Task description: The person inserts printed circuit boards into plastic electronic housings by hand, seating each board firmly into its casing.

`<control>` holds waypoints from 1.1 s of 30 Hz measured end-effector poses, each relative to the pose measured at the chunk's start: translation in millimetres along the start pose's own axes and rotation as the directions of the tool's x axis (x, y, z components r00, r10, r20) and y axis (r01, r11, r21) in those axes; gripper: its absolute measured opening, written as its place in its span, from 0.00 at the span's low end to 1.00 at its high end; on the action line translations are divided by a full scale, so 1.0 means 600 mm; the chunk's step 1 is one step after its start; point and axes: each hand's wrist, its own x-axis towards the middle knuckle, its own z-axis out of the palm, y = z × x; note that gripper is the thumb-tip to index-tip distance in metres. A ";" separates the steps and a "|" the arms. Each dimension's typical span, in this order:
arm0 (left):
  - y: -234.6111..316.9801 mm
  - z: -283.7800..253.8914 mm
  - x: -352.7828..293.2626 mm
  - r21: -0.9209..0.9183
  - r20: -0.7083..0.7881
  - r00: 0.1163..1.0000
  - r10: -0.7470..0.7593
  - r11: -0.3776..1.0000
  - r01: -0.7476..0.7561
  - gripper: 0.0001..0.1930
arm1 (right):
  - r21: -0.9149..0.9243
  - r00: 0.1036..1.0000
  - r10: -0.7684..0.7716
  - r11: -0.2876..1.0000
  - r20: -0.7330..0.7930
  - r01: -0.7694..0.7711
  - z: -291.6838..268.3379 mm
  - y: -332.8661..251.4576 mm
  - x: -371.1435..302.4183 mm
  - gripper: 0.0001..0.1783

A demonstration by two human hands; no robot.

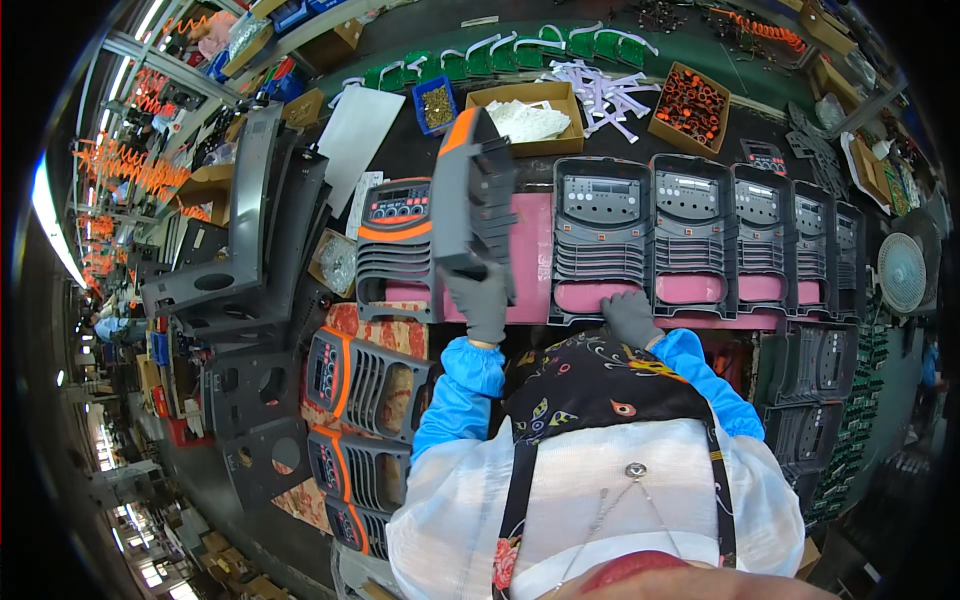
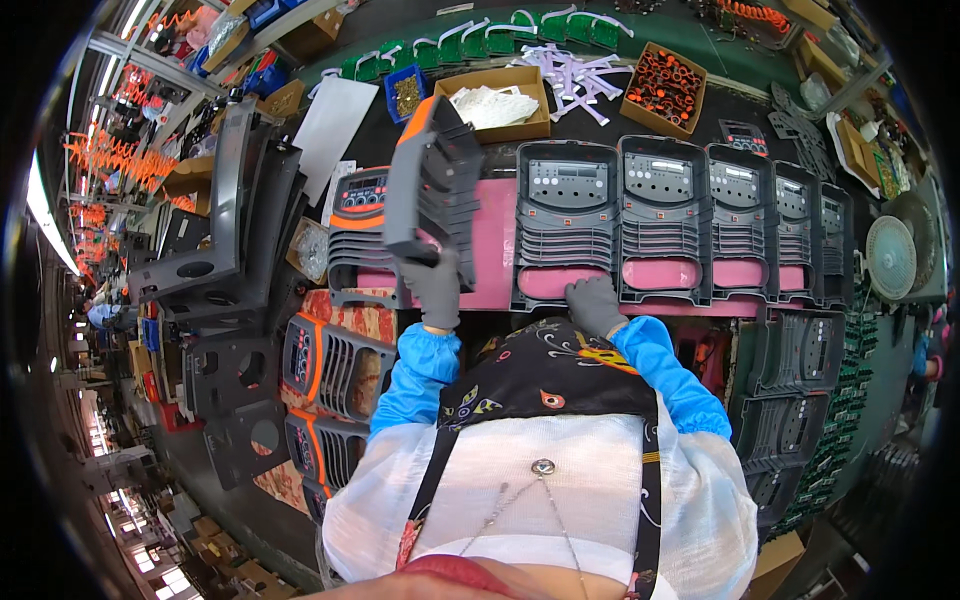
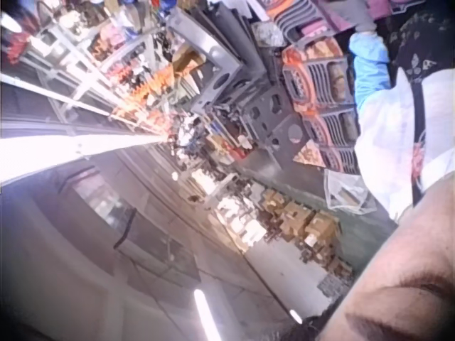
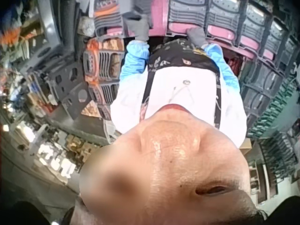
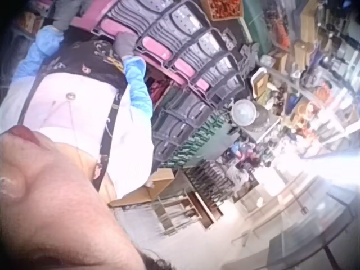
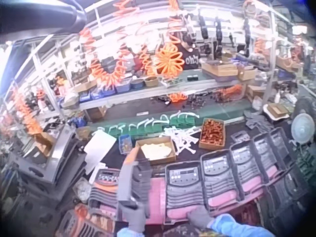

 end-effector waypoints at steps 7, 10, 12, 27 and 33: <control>-0.116 0.026 -0.057 -0.895 0.263 0.761 -0.593 0.146 0.422 0.04 | 0.064 0.999 -0.042 0.997 -0.002 0.042 0.005 0.007 0.005 0.14; -0.164 0.004 -0.071 -0.880 0.374 0.705 -0.603 0.011 0.476 0.04 | 0.120 0.995 -0.064 0.991 0.070 0.055 -0.008 0.012 0.010 0.15; -0.176 -0.025 -0.078 -0.690 0.520 0.740 -0.427 0.300 0.658 0.11 | 0.137 0.996 -0.056 0.990 0.064 0.047 -0.014 0.013 0.008 0.18; -0.197 -0.129 0.083 0.950 0.234 0.937 -0.261 0.265 -0.164 0.16 | 0.101 0.994 -0.025 0.995 0.111 0.014 -0.006 0.018 0.010 0.26; -0.092 -0.151 0.107 0.919 0.180 0.981 0.071 0.343 -0.194 0.17 | 0.140 0.994 0.095 0.985 0.051 -0.101 0.013 0.016 -0.002 0.28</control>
